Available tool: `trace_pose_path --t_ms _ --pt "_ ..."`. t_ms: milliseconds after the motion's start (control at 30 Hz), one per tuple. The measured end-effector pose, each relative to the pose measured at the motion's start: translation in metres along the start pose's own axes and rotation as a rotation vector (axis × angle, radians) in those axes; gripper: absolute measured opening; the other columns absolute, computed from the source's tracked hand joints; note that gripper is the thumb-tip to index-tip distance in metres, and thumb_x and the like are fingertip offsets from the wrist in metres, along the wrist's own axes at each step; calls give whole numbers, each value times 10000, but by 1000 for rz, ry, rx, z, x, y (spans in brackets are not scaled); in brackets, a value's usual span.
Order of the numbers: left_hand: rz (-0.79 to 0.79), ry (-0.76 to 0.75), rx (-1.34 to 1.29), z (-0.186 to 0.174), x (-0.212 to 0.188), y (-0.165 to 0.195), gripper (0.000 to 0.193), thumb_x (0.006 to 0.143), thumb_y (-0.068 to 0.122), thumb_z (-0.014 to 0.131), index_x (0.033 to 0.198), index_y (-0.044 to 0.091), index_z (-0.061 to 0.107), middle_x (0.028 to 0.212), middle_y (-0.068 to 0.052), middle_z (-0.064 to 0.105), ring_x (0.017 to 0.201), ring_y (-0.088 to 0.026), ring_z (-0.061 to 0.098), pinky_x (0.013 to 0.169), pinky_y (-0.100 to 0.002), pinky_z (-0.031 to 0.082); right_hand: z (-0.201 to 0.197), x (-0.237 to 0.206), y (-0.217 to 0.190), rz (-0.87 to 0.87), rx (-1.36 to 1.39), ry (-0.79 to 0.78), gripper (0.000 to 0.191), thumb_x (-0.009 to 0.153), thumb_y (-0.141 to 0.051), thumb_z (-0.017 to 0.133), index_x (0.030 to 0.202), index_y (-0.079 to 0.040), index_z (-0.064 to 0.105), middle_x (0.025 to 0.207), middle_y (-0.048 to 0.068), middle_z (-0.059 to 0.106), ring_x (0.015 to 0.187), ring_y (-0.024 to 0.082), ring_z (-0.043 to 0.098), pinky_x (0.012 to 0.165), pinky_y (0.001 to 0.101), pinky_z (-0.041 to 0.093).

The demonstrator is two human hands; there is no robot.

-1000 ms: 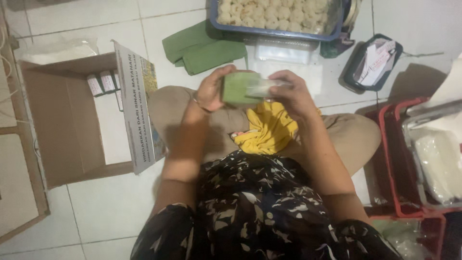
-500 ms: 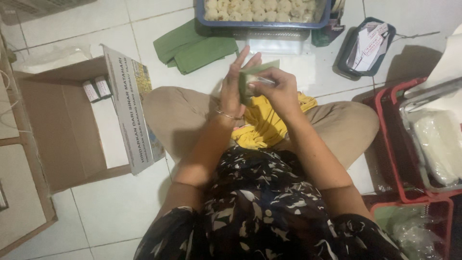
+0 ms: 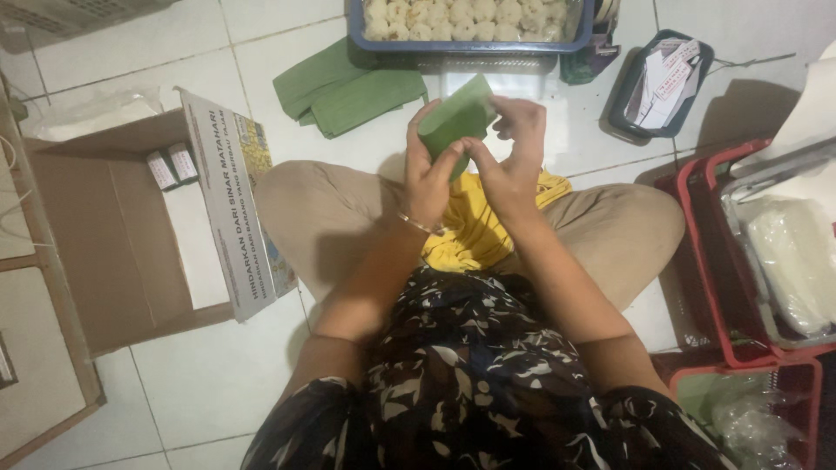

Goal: The person sits on the floor and wraps small white round products in green paper, folds the paper around each item, presses a label sticker onto the wrapped package, and places the finished packages into a cardboard box, taking new items one at a time from a tray.

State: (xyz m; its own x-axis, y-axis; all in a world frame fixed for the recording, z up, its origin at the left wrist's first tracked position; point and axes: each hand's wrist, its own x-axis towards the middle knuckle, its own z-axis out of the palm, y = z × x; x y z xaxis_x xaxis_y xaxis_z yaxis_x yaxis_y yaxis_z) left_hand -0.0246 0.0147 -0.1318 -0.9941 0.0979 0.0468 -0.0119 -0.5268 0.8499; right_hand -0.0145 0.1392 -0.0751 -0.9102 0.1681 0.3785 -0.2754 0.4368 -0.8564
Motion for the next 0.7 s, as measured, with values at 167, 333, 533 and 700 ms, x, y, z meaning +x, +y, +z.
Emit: trace_pose_path --t_ms 167,333,533,700 --pt "-19 -84 -113 9 -1 12 619 1076 6 527 1624 11 239 1472 -158 527 1363 -213 530 1199 -326 437 7 -10 -10 -113 1 -43 369 1018 2 675 1376 5 586 1278 141 610 1087 229 636 956 330 545" --pt "-99 -181 -317 -8 6 23 601 1097 35 457 1660 -39 258 1466 -182 560 1411 -234 543 1255 -321 405 5 -7 2 171 283 -185 369 985 -82 696 1319 4 566 1185 122 640 1060 187 629 910 326 545" --pt "-104 -5 -46 -19 18 3 718 958 -102 691 1587 -19 355 1268 -185 666 1142 -208 651 1012 -318 547 2 -2 30 221 371 -152 256 1020 -97 714 1230 9 612 1231 95 610 1108 147 610 940 300 523" --pt "-280 166 57 -35 32 -26 710 834 -97 779 1465 -18 463 1122 -192 715 889 -163 681 710 -249 529 -1 -3 62 156 227 -155 265 901 -9 798 1112 44 647 1250 142 633 1119 178 629 903 313 543"
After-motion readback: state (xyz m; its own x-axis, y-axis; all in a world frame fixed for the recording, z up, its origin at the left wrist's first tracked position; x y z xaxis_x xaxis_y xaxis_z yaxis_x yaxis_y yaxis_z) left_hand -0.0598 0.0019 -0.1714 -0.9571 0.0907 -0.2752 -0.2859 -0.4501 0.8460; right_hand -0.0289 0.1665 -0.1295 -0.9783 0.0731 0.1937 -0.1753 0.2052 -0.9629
